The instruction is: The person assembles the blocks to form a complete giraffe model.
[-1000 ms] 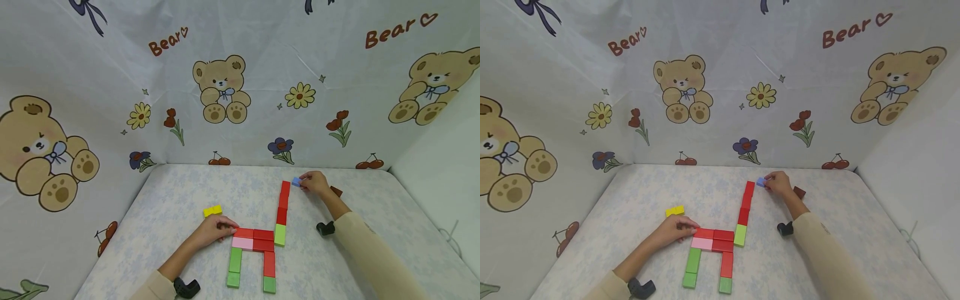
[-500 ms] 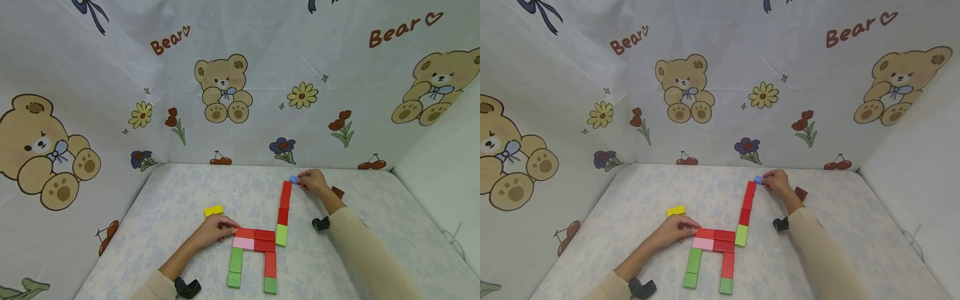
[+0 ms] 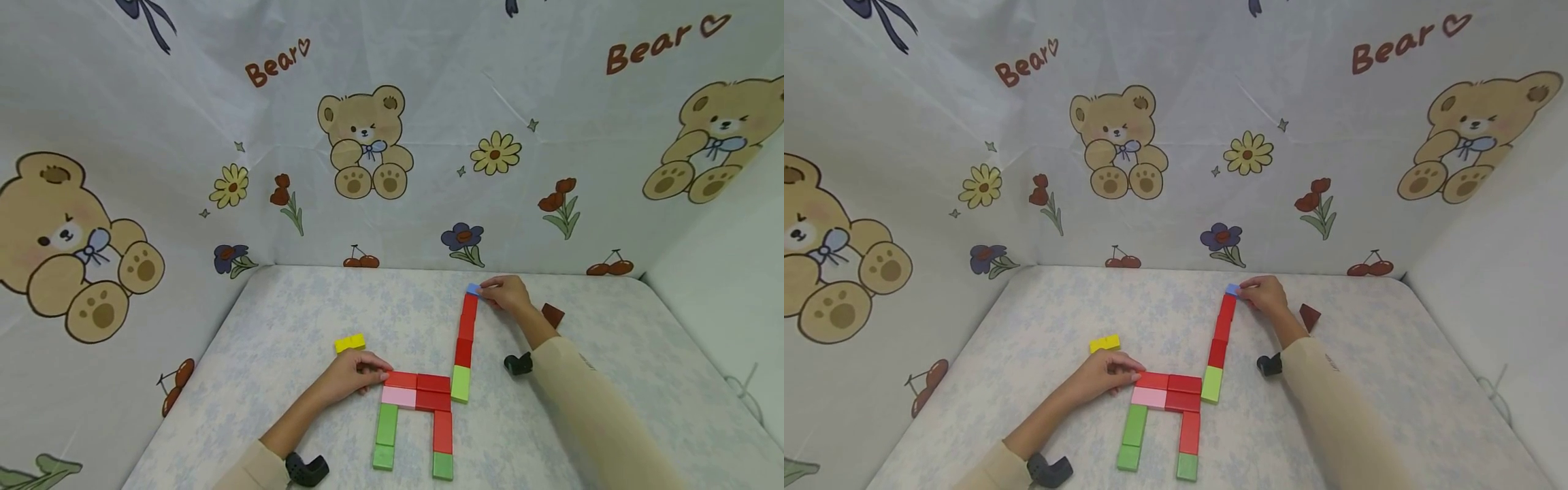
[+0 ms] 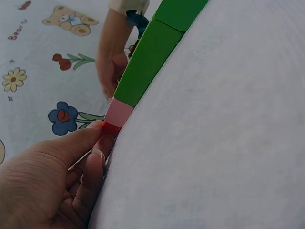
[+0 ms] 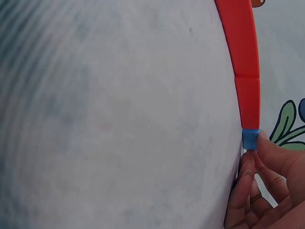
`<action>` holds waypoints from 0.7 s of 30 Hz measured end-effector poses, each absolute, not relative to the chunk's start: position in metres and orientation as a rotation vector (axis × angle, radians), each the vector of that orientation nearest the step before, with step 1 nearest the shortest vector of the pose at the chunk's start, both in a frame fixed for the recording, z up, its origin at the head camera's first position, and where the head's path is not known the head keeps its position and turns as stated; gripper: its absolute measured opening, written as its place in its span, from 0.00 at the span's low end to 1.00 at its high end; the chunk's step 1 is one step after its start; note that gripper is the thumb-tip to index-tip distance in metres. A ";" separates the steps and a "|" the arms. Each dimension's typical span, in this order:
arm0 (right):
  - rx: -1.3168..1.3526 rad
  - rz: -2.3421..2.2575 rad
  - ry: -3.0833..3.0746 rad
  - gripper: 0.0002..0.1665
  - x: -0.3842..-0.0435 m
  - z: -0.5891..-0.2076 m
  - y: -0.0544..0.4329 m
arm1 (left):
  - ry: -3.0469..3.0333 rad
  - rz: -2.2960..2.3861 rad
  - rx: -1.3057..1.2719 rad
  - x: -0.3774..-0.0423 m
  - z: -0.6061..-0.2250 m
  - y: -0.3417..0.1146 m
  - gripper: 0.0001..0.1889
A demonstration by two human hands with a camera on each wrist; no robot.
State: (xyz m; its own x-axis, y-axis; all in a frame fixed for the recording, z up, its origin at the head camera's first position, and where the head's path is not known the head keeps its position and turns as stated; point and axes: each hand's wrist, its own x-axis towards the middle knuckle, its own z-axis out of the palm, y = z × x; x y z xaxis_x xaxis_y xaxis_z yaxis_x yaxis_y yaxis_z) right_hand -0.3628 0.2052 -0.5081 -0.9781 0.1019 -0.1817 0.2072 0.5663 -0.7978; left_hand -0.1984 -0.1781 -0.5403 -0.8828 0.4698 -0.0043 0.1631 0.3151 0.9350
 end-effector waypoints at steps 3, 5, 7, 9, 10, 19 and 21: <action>0.251 -1.376 2.683 0.18 -0.363 -0.507 0.204 | 2.317 1.590 0.560 -0.199 -0.541 -0.178 0.07; 0.239 -1.373 2.682 0.18 -0.363 -0.507 0.204 | 2.320 1.590 0.550 -0.198 -0.540 -0.177 0.08; 0.221 -1.368 2.680 0.18 -0.364 -0.508 0.205 | 2.331 1.581 0.542 -0.197 -0.538 -0.176 0.08; 0.216 -1.367 2.681 0.18 -0.365 -0.508 0.205 | 2.336 1.576 0.537 -0.195 -0.534 -0.175 0.08; 0.208 -1.365 2.683 0.18 -0.364 -0.508 0.206 | 2.336 1.576 0.537 -0.194 -0.531 -0.174 0.08; 0.201 -1.372 2.696 0.18 -0.362 -0.509 0.206 | 2.339 1.575 0.538 -0.194 -0.531 -0.174 0.08; 0.188 -1.369 2.689 0.18 -0.362 -0.509 0.205 | 2.345 1.569 0.538 -0.196 -0.537 -0.176 0.08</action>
State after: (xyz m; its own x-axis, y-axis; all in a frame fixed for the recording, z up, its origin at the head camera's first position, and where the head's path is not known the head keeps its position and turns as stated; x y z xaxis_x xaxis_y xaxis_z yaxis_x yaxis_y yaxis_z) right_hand -0.3617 0.2052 -0.5090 -0.9853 0.0566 -0.1611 0.1636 0.5835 -0.7955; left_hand -0.1957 -0.1761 -0.5365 -0.8950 0.4457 -0.0161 0.1550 0.3447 0.9258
